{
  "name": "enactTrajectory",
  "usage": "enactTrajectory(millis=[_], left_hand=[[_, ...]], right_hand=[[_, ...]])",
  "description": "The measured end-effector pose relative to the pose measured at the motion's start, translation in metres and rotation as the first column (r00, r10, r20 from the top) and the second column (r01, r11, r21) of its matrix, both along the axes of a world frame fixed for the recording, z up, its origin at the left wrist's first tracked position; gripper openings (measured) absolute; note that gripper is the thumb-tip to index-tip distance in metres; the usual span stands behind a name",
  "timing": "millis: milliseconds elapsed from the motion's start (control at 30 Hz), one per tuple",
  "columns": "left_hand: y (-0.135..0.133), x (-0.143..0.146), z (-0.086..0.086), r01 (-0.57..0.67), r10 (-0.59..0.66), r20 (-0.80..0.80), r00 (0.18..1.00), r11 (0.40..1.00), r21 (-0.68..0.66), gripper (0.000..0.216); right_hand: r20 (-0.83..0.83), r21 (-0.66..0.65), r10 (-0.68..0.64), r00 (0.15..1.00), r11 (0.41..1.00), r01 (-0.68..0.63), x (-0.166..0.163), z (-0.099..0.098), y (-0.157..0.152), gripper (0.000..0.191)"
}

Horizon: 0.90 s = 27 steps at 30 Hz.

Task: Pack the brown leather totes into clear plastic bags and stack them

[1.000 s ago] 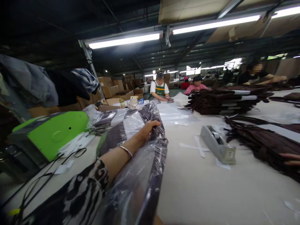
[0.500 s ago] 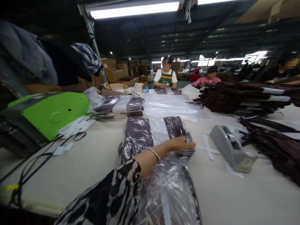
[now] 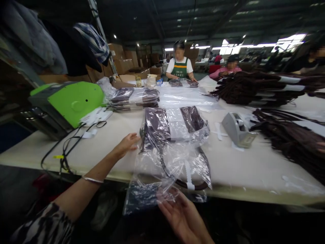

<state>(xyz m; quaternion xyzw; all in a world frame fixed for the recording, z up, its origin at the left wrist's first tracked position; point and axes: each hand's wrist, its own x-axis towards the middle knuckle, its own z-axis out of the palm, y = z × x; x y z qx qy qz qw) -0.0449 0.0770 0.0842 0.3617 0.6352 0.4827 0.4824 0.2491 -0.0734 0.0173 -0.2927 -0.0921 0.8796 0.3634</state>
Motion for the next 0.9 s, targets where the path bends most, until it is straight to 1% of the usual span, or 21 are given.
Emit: enactTrajectory(millis=[67,133,167,233,267,300,333,400,467,533,567,600,633,667,700,733,767,800,833,867,900], left_hand=[[-0.009,0.008,-0.009,0.028,-0.023,0.087,0.996,0.998,-0.054,0.055],[-0.008,0.021,-0.012,0.067,-0.051,0.162,0.985,0.994,-0.090,0.049],[-0.006,0.028,-0.013,0.084,-0.064,0.188,0.980,0.991,-0.101,0.045],[0.002,0.041,-0.015,0.102,-0.076,0.212,0.974,0.988,-0.115,0.037],[0.007,0.045,-0.015,0.098,-0.072,0.213,0.975,0.988,-0.117,0.033],[0.013,0.049,-0.016,0.085,-0.060,0.206,0.977,0.990,-0.116,0.029],[0.019,0.051,-0.016,0.065,-0.042,0.195,0.980,0.992,-0.112,0.026],[0.034,0.051,-0.013,0.009,0.006,0.157,0.988,0.996,-0.093,0.021],[0.049,0.046,-0.008,-0.041,0.048,0.114,0.992,0.997,-0.059,0.016],[0.062,0.037,-0.003,-0.067,0.069,0.078,0.995,0.998,-0.021,0.012],[0.065,0.033,-0.001,-0.072,0.072,0.062,0.995,0.997,-0.006,0.018],[0.065,0.029,0.001,-0.072,0.072,0.048,0.996,0.997,0.002,0.027],[0.062,0.025,0.001,-0.068,0.067,0.036,0.997,0.998,0.006,0.035],[0.056,0.022,0.000,-0.056,0.056,0.028,0.998,0.998,0.005,0.039],[0.046,0.019,-0.002,-0.035,0.035,0.024,0.999,0.999,-0.001,0.039],[0.035,0.016,-0.004,-0.008,0.008,0.023,1.000,1.000,-0.011,0.039],[0.021,0.013,-0.006,0.036,-0.035,0.026,0.999,0.999,-0.028,0.040],[0.007,0.010,-0.009,0.088,-0.086,0.030,0.996,0.995,-0.052,0.044],[-0.008,0.007,-0.012,0.148,-0.145,0.036,0.989,0.986,-0.081,0.049],[-0.021,0.004,-0.014,0.229,-0.226,0.041,0.973,0.967,-0.113,0.053],[-0.033,0.002,-0.017,0.283,-0.282,0.027,0.959,0.950,-0.135,0.055]], right_hand=[[-0.048,-0.032,-0.058,0.997,0.998,0.056,0.026,-0.002,-0.015,0.045],[-0.082,-0.050,-0.149,0.985,0.988,0.145,0.048,0.001,-0.020,0.048],[-0.085,-0.054,-0.183,0.979,0.982,0.179,0.056,0.004,-0.019,0.049],[-0.062,-0.069,-0.209,0.976,0.976,0.205,0.062,0.010,-0.010,0.051],[-0.029,-0.079,-0.212,0.977,0.975,0.209,0.061,0.012,-0.003,0.049],[0.024,-0.088,-0.220,0.975,0.971,0.221,0.056,0.013,0.006,0.043],[0.096,-0.096,-0.238,0.966,0.964,0.247,0.050,0.012,0.015,0.033],[0.254,-0.099,-0.303,0.919,0.937,0.336,0.033,0.008,0.031,0.014],[0.342,-0.093,-0.361,0.868,0.906,0.413,0.016,0.002,0.040,0.012],[0.333,-0.087,-0.399,0.854,0.889,0.449,0.002,-0.001,0.039,0.012],[0.298,-0.087,-0.393,0.870,0.896,0.435,-0.002,0.000,0.034,0.012],[0.260,-0.092,-0.354,0.899,0.917,0.388,-0.005,0.003,0.027,0.014],[0.223,-0.091,-0.276,0.935,0.949,0.302,-0.006,0.007,0.018,0.019],[0.203,-0.067,-0.169,0.965,0.980,0.185,-0.004,0.011,0.009,0.027],[0.227,-0.018,-0.051,0.972,0.998,0.057,0.000,0.016,0.001,0.034],[0.319,0.050,0.035,0.947,0.997,-0.054,0.007,0.021,-0.005,0.038],[0.466,0.134,0.050,0.883,0.983,-0.127,0.018,0.025,-0.008,0.040],[0.629,0.228,-0.016,0.777,0.960,-0.165,0.033,0.028,-0.009,0.040],[0.765,0.314,-0.142,0.628,0.934,-0.172,0.049,0.030,-0.007,0.040],[0.843,0.392,-0.290,0.453,0.909,-0.146,0.068,0.032,-0.002,0.040],[0.861,0.458,-0.413,0.297,0.884,-0.098,0.086,0.032,0.004,0.040]])
